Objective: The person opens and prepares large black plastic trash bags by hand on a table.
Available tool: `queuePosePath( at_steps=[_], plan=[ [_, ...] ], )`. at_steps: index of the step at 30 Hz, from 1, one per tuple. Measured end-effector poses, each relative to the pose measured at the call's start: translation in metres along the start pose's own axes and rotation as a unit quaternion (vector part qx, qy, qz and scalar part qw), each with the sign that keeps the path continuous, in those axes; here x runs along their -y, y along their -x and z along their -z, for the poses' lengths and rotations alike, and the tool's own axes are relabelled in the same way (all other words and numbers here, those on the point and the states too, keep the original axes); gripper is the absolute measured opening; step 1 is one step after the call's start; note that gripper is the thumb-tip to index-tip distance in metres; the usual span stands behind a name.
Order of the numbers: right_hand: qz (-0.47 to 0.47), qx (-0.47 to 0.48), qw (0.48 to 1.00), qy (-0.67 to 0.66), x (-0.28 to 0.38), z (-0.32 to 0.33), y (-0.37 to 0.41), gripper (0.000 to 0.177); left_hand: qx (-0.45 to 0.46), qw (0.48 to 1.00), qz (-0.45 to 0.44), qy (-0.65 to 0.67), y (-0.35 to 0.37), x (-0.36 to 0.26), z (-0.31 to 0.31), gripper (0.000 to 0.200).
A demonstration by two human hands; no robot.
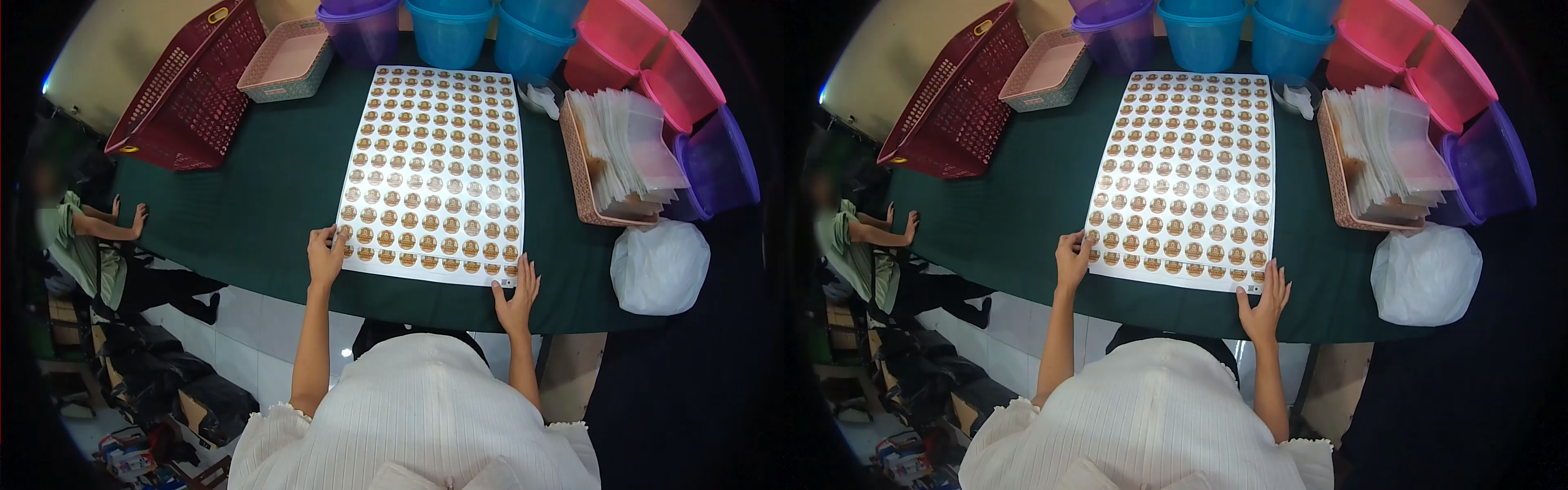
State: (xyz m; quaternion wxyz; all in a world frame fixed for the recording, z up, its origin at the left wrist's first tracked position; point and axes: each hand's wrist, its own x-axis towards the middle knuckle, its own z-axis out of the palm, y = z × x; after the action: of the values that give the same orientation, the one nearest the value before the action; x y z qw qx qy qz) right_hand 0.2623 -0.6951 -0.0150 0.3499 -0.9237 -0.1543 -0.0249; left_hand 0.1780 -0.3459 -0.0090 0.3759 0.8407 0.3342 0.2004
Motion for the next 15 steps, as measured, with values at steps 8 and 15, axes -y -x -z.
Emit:
queuePosePath(
  at_steps=[8, 15],
  plan=[
    [0.005, 0.020, 1.000, 0.016, -0.004, 0.005, -0.001, 0.077, 0.045, 0.999, 0.000, -0.017, 0.003, 0.000, 0.005, 0.045],
    [0.029, 0.047, 0.997, 0.061, 0.010, 0.016, -0.014, 0.100, 0.132, 0.968, -0.175, -0.123, 0.019, -0.029, 0.014, 0.102]
  ],
)
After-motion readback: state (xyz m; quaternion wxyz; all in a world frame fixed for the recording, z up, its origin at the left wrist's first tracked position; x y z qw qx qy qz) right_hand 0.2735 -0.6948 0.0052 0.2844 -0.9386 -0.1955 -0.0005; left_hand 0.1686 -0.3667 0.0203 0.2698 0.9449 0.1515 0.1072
